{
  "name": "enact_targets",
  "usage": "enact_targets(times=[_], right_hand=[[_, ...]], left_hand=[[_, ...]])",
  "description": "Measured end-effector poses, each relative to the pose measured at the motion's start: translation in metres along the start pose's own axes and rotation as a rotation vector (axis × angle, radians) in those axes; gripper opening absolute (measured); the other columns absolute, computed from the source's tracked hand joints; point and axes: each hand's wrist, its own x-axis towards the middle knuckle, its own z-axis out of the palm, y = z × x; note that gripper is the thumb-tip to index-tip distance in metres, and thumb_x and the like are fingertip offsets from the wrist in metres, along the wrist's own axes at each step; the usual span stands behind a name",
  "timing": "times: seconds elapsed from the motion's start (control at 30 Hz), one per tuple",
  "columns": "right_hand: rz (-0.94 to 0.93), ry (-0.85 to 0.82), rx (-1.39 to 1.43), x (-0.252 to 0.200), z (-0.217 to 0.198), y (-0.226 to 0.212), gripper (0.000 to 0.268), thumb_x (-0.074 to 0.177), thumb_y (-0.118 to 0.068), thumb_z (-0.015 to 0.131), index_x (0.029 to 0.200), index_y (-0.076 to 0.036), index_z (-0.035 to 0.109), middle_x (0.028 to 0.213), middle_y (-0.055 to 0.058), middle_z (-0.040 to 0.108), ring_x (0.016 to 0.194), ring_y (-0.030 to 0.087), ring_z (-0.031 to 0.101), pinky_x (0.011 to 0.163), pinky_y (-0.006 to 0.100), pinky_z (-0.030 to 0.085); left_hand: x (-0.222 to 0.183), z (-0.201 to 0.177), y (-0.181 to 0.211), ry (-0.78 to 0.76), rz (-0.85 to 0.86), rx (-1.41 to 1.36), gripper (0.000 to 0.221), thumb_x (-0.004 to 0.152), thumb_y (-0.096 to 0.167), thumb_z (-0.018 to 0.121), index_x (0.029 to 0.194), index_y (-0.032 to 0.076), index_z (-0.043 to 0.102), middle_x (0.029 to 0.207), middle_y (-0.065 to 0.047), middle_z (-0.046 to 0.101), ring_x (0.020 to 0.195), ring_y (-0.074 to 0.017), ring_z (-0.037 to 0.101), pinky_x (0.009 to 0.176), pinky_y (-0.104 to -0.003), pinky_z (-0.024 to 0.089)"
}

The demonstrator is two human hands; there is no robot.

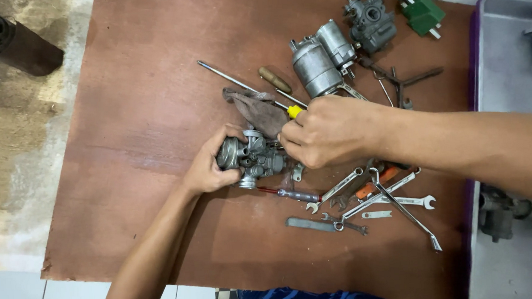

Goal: Inspecting and reassembling motorcycle carburetors at a workbench using tools.

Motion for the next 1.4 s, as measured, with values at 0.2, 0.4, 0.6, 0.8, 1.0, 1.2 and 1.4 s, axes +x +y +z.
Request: enact_targets(times=[0.2, 0.4, 0.6, 0.8, 1.0, 1.2, 1.4], right_hand=[[0.083, 0.022, -0.057, -0.005, -0.010, -0.009, 0.008, 0.090, -0.013, 0.060, 0.088, -0.010, 0.067, 0.076, 0.005, 0.060, 0.058, 0.022, 0.069, 0.051, 0.033, 0.052], [0.520, 0.099, -0.117, -0.049, 0.013, -0.037, 0.019, 0.098, -0.030, 0.063, 0.105, -0.015, 0.071, 0.078, 0.001, 0.053, 0.061, 0.020, 0.064, 0.055, 0.031, 0.052], [0.909, 0.125, 0.069, -0.040, 0.042, -0.096, 0.025, 0.101, -0.035, 0.059, 0.113, -0.016, 0.071, 0.085, 0.002, 0.057, 0.071, 0.023, 0.068, 0.060, 0.033, 0.056], [1.005, 0.280, 0.064, -0.034, 0.089, -0.104, 0.027, 0.100, -0.029, 0.061, 0.121, -0.013, 0.067, 0.090, 0.006, 0.055, 0.078, 0.029, 0.065, 0.065, 0.037, 0.053], [0.986, 0.358, 0.048, -0.031, 0.104, -0.112, 0.025, 0.099, -0.025, 0.060, 0.119, -0.010, 0.068, 0.098, 0.010, 0.059, 0.086, 0.031, 0.063, 0.074, 0.040, 0.051], [0.967, 0.530, 0.336, -0.008, 0.087, -0.126, 0.044, 0.087, -0.039, 0.076, 0.114, -0.005, 0.070, 0.101, 0.014, 0.065, 0.089, 0.032, 0.062, 0.079, 0.041, 0.049], [0.963, 0.546, 0.396, 0.007, 0.090, -0.132, 0.051, 0.081, -0.044, 0.083, 0.110, -0.003, 0.071, 0.098, 0.015, 0.067, 0.090, 0.035, 0.061, 0.078, 0.044, 0.046]], left_hand=[[-0.006, -0.001, 0.003, -0.013, -0.042, 0.047, 0.062, 0.064, 0.005, 0.079, 0.123, 0.003, 0.061, 0.106, -0.016, 0.061, 0.102, -0.0262, 0.059, 0.089, -0.044, 0.048], [-0.006, -0.009, 0.005, -0.033, -0.100, 0.082, 0.072, 0.061, 0.005, 0.081, 0.131, 0.005, 0.061, 0.108, -0.017, 0.063, 0.102, -0.0272, 0.060, 0.089, -0.044, 0.049], [-0.002, -0.016, 0.013, -0.042, -0.165, 0.033, 0.068, 0.062, 0.004, 0.082, 0.128, 0.006, 0.065, 0.108, -0.012, 0.066, 0.102, -0.0226, 0.059, 0.090, -0.041, 0.050], [0.001, -0.022, 0.012, -0.072, -0.177, -0.006, 0.069, 0.061, 0.001, 0.084, 0.127, 0.005, 0.066, 0.110, -0.011, 0.067, 0.104, -0.0207, 0.061, 0.093, -0.039, 0.051], [-0.003, -0.021, 0.010, -0.058, -0.187, -0.055, 0.071, 0.061, -0.002, 0.084, 0.129, 0.003, 0.065, 0.111, -0.011, 0.067, 0.105, -0.0205, 0.061, 0.095, -0.039, 0.052], [-0.003, -0.020, 0.012, -0.073, -0.183, -0.076, 0.072, 0.062, -0.004, 0.080, 0.130, 0.003, 0.062, 0.117, -0.012, 0.064, 0.112, -0.0228, 0.059, 0.101, -0.041, 0.049], [0.002, -0.019, 0.022, -0.089, -0.174, -0.101, 0.072, 0.061, -0.004, 0.076, 0.131, 0.002, 0.058, 0.122, -0.015, 0.061, 0.116, -0.0246, 0.057, 0.105, -0.042, 0.048]])
